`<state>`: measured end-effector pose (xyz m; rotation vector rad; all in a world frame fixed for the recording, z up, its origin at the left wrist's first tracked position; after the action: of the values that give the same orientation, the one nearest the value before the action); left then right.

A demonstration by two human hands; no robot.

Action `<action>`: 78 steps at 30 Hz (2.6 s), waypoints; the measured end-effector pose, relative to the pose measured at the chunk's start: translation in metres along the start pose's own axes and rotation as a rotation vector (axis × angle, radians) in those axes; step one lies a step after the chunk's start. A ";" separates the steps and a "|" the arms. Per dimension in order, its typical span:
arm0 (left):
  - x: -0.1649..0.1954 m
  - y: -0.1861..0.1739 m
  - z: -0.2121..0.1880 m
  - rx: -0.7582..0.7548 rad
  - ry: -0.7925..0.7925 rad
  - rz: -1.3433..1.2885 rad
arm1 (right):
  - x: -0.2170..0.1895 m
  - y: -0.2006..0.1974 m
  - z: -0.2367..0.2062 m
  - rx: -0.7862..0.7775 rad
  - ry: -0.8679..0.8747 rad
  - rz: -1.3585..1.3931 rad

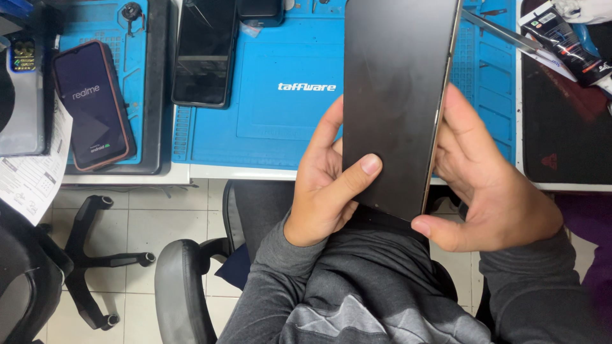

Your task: The person holds a smartphone and pries along its edge with a fingernail, working around the frame. They then pick up a tube of multi-purpose adhesive, unscrew the cap, and squeeze adhesive along the phone's edge while rotating the phone to reach different sides.

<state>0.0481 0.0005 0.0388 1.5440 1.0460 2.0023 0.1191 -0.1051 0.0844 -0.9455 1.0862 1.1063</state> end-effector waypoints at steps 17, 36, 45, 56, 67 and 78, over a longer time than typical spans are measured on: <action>-0.004 -0.009 0.002 0.049 0.109 0.189 | 0.017 -0.028 -0.003 0.371 0.034 0.165; 0.020 -0.050 0.026 0.077 0.115 1.027 | 0.001 -0.217 -0.063 0.987 0.112 -0.918; 0.039 -0.016 0.024 0.037 0.283 1.482 | 0.084 -0.313 -0.065 0.545 0.499 -1.359; 0.039 -0.025 0.009 -0.115 0.164 1.685 | 0.097 -0.303 -0.081 0.516 0.405 -1.353; 0.040 -0.026 0.024 -0.131 0.086 1.854 | 0.044 -0.148 -0.065 0.737 -0.177 0.277; 0.031 0.018 -0.011 -0.157 0.642 1.251 | 0.089 -0.040 -0.027 0.469 -0.237 0.510</action>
<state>0.0303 0.0074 0.0710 1.6532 -0.1012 3.4346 0.1621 -0.1206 -0.0061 -0.1588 1.3457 1.2533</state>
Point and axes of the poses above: each hand's wrist, its own z-axis towards the middle knuckle, its own y-axis out of the palm, x = y × z, the point moved 9 cm from there along z, towards the middle knuckle
